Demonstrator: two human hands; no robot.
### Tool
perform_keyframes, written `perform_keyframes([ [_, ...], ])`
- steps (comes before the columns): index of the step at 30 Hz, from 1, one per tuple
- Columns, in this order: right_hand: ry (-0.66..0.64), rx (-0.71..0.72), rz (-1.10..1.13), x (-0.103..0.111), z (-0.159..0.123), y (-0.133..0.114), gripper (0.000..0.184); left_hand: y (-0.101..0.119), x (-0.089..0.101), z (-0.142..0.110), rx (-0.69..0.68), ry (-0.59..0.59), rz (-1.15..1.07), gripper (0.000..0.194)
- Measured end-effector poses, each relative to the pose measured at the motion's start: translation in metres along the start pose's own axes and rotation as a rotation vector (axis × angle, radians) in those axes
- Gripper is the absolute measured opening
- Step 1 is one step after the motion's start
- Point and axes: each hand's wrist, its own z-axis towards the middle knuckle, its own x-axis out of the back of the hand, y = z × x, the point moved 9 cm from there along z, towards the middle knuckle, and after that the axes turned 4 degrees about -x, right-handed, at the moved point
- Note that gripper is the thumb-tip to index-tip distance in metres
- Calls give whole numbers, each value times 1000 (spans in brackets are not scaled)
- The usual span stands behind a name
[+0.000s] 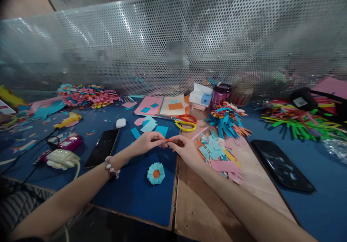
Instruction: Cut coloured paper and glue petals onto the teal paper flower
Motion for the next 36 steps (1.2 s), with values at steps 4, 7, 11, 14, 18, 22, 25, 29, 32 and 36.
perform_keyframes([
  [4,-18,14,-49,-2,-1,-4,23,-1,-2,0,-7,-13,-3,24],
  [7,-16,17,-70,-2,-1,-4,22,0,-4,0,-18,-25,-22,25],
  [11,11,11,-94,2,-1,-1,24,1,-4,-1,-8,-29,-39,24],
  [14,38,3,-103,5,-1,1,25,1,-4,-1,9,-30,-35,23],
  [18,40,5,-94,5,0,1,26,0,-3,-1,24,-28,-22,23],
  [22,-2,10,-53,1,2,3,27,1,-3,-2,16,-17,-32,22],
  [25,-36,22,-59,-2,2,3,28,3,-2,-2,0,-8,-42,23],
  [29,-57,35,-156,-3,1,0,26,7,-3,-3,-33,-12,-24,22],
  [32,-65,32,-187,-3,0,0,26,11,-1,-4,-55,3,24,22],
  [36,-64,19,-143,-3,0,1,24,17,1,-4,-70,13,79,21],
])
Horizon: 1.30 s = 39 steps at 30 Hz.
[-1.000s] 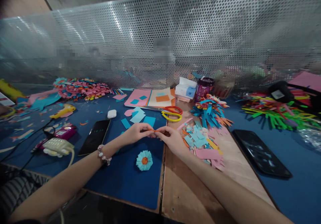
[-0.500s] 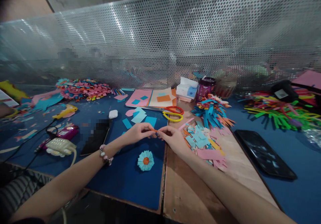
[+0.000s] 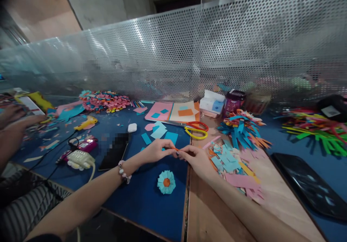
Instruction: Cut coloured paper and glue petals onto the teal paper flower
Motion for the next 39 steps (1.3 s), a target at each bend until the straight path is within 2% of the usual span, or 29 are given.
perform_keyframes([
  [5,21,-6,57,2,1,1,24,-1,4,2,-17,73,-11,24],
  [7,85,14,15,7,-1,-1,25,-8,2,2,21,87,-74,29],
  [9,214,140,-133,16,-8,-14,22,-19,-2,3,107,81,-174,38],
  [12,380,496,-476,15,-31,-46,12,-31,-11,2,251,69,-348,55],
  [15,383,772,-751,-3,-49,-60,13,-26,-19,2,302,41,-499,59],
  [20,327,905,-974,-13,-51,-55,19,-12,-19,0,263,38,-483,44],
  [27,271,884,-1023,-13,-43,-44,24,-20,-20,-1,239,21,-404,38],
  [30,268,839,-965,-14,-40,-47,27,-24,-14,0,222,49,-381,35],
  [35,314,683,-756,-8,-33,-57,20,-11,2,2,115,108,-248,31],
  [37,280,596,-691,-8,-28,-56,11,-2,5,2,64,102,-216,29],
  [39,213,497,-610,-10,-22,-53,13,5,5,2,29,86,-179,28],
])
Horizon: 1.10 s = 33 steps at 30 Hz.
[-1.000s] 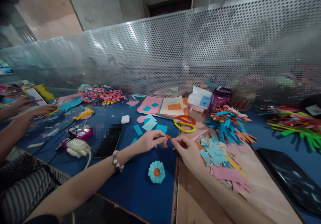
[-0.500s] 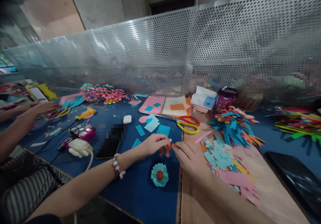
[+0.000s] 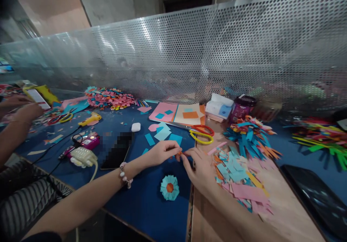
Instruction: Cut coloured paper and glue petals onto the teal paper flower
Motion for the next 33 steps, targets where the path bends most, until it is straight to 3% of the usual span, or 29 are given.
perform_keyframes([
  [4,-101,-125,165,-9,3,8,24,-1,1,-1,3,8,91,34],
  [8,-77,-139,238,-8,3,13,23,-8,-1,-1,51,2,19,41],
  [12,-85,-125,225,-9,3,14,23,-7,-1,0,15,-6,-41,25],
  [19,-104,-231,254,-12,3,30,28,-13,7,2,15,3,-22,19],
  [29,-179,-237,277,-19,4,24,22,-14,8,3,52,-21,-76,22],
  [33,-115,-228,253,-16,3,30,21,-17,8,3,121,-3,-129,31],
])
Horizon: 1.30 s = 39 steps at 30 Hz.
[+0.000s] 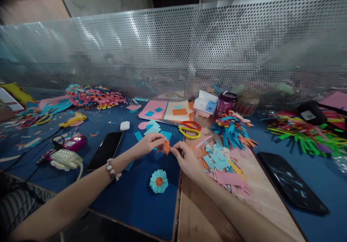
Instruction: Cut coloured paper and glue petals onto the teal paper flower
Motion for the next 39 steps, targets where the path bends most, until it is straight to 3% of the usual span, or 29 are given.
perform_keyframes([
  [6,69,61,-18,6,-2,-3,21,-3,-6,0,8,-65,-3,25],
  [12,51,40,0,6,-1,-8,22,-5,-5,0,-18,-48,21,20],
  [18,254,223,-164,14,-9,-21,14,-7,-5,-1,-35,-12,79,18],
  [21,258,320,-265,7,-13,-24,18,-8,-7,-2,-40,-3,103,16],
  [28,275,320,-352,7,-14,-19,19,-9,-9,-3,-15,1,95,19],
  [39,287,435,-466,9,-20,-36,20,-12,-11,-3,26,-4,53,24],
])
